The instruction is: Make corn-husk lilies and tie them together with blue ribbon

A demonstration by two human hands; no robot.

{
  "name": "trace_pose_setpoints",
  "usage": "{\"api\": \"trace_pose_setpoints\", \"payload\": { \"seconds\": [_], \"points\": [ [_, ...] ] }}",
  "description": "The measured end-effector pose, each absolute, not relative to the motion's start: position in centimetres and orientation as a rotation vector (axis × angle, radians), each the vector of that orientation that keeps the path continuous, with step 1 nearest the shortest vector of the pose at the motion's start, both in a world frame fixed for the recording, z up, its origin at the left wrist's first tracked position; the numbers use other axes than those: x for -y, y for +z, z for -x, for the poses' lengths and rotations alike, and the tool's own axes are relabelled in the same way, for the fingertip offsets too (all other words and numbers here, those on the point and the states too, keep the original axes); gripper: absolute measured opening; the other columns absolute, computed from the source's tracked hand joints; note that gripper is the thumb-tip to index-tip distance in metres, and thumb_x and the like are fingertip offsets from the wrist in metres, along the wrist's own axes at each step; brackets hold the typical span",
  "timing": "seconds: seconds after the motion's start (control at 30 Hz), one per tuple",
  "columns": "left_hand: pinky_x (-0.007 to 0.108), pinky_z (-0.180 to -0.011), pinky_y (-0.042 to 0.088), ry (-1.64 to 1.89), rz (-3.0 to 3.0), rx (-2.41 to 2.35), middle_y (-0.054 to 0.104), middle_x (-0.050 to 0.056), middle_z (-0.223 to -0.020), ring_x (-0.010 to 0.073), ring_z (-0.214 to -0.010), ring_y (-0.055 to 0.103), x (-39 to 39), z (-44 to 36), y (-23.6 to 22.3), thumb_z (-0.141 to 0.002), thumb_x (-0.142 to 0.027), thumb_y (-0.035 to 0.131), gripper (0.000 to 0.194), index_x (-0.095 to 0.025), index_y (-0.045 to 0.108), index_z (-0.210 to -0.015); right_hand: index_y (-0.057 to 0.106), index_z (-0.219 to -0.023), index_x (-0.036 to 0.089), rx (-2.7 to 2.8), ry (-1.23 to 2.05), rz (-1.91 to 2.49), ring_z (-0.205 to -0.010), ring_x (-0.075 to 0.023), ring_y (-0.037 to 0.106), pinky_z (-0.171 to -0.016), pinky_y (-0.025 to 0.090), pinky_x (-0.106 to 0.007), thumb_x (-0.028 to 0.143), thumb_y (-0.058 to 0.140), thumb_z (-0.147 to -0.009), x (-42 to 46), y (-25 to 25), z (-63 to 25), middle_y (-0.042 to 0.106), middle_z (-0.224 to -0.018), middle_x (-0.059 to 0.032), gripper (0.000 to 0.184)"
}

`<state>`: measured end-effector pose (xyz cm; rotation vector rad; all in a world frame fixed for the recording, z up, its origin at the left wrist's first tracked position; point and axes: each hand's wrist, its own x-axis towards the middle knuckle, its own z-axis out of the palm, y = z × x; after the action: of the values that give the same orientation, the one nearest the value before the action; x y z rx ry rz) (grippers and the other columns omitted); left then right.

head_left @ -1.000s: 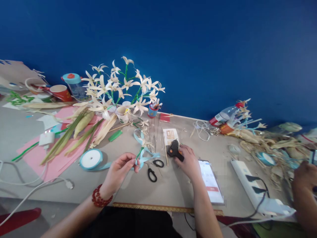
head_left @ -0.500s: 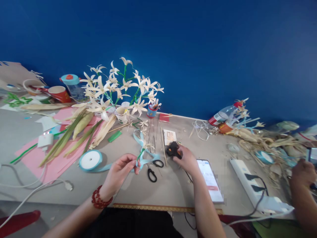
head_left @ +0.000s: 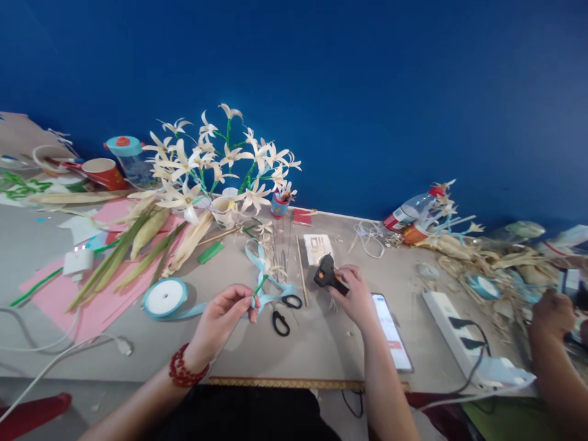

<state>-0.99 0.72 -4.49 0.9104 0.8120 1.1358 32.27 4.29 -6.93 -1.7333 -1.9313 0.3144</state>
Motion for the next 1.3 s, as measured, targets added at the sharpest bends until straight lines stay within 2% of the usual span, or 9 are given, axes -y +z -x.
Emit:
{"api": "trace_pose_setpoints", "payload": {
  "seconds": [0.23,0.33,0.5,0.7,0.87,0.97,1.13,1.3],
  "points": [
    [0.027,-0.068,0.047,1.142,-0.918,-0.814,0.067,0.003,-0.083,0.0103,-0.064,0.057,-0.8,1.0,-4.6,-0.09,-0.026,0.061,0.011,-0.016,0.064,-0.087,0.054,-0.108,0.023,1.897,0.293,2.016,-0.088,-0.0257,0.064,-0.074,0.05,-0.038,0.027,0.056,-0.079,-3.7,-5.2,-31.3,0.057,-0.112,-0.0077,0.029],
    [0.027,-0.068,0.046,1.147,-0.927,-0.81,0.066,0.003,-0.083,0.0101,-0.064,0.057,-0.8,1.0,-4.7,-0.09,-0.025,0.061,0.011,-0.016,0.064,-0.086,0.053,-0.104,0.023,1.848,0.308,2.042,-0.086,-0.0255,0.064,-0.071,0.049,-0.037,0.029,0.057,-0.077,-4.0,-5.1,-31.3,0.059,-0.108,-0.0071,0.028],
    [0.027,-0.068,0.046,1.154,-0.924,-0.806,0.066,0.003,-0.083,0.0105,-0.064,0.057,-0.8,1.1,-4.8,-0.09,-0.026,0.061,0.011,-0.016,0.064,-0.087,0.053,-0.097,0.022,1.876,0.285,1.915,-0.096,-0.0261,0.061,-0.075,0.049,-0.037,0.028,0.058,-0.074,-4.5,-5.7,-31.6,0.053,-0.118,-0.0097,0.024],
    [0.026,-0.068,0.045,1.15,-0.9,-0.807,0.066,0.003,-0.083,0.0103,-0.064,0.057,-0.7,1.2,-4.5,-0.089,-0.024,0.061,0.009,-0.016,0.064,-0.086,0.049,-0.091,0.022,1.895,0.355,1.92,-0.084,-0.0212,0.062,-0.072,0.049,-0.034,0.028,0.06,-0.07,-4.8,-7.0,-31.6,0.052,-0.12,-0.0096,0.025],
    [0.026,-0.067,0.045,1.163,-0.878,-0.801,0.066,0.002,-0.082,0.0103,-0.064,0.057,-0.7,1.1,-4.4,-0.088,-0.025,0.062,0.009,-0.016,0.063,-0.086,0.048,-0.088,0.022,1.908,0.375,1.892,-0.084,-0.021,0.06,-0.077,0.049,-0.035,0.027,0.061,-0.067,-5.0,-7.6,-32.0,0.052,-0.115,-0.0094,0.025],
    [0.025,-0.067,0.045,1.157,-0.879,-0.795,0.067,0.002,-0.082,0.01,-0.063,0.057,-0.7,1.1,-4.4,-0.088,-0.025,0.062,0.009,-0.016,0.063,-0.086,0.049,-0.086,0.022,1.94,0.41,1.885,-0.086,-0.0223,0.061,-0.077,0.047,-0.035,0.026,0.061,-0.066,-5.1,-7.7,-32.2,0.056,-0.116,-0.0091,0.024],
    [0.025,-0.067,0.045,1.154,-0.885,-0.802,0.067,0.002,-0.082,0.01,-0.064,0.057,-0.7,1.1,-4.6,-0.088,-0.025,0.062,0.009,-0.016,0.064,-0.087,0.051,-0.094,0.023,1.88,0.539,1.943,-0.086,-0.0255,0.064,-0.075,0.047,-0.036,0.027,0.062,-0.069,-5.2,-7.6,-32.5,0.066,-0.103,-0.0067,0.028],
    [0.026,-0.066,0.045,1.153,-0.878,-0.803,0.067,0.003,-0.081,0.0105,-0.063,0.057,-0.6,0.9,-4.2,-0.087,-0.026,0.064,0.011,-0.016,0.064,-0.085,0.05,-0.091,0.023,1.856,0.653,1.886,-0.084,-0.0223,0.066,-0.078,0.05,-0.036,0.031,0.06,-0.075,-5.1,-7.6,-33.2,0.067,-0.112,-0.0061,0.02]
  ]
}}
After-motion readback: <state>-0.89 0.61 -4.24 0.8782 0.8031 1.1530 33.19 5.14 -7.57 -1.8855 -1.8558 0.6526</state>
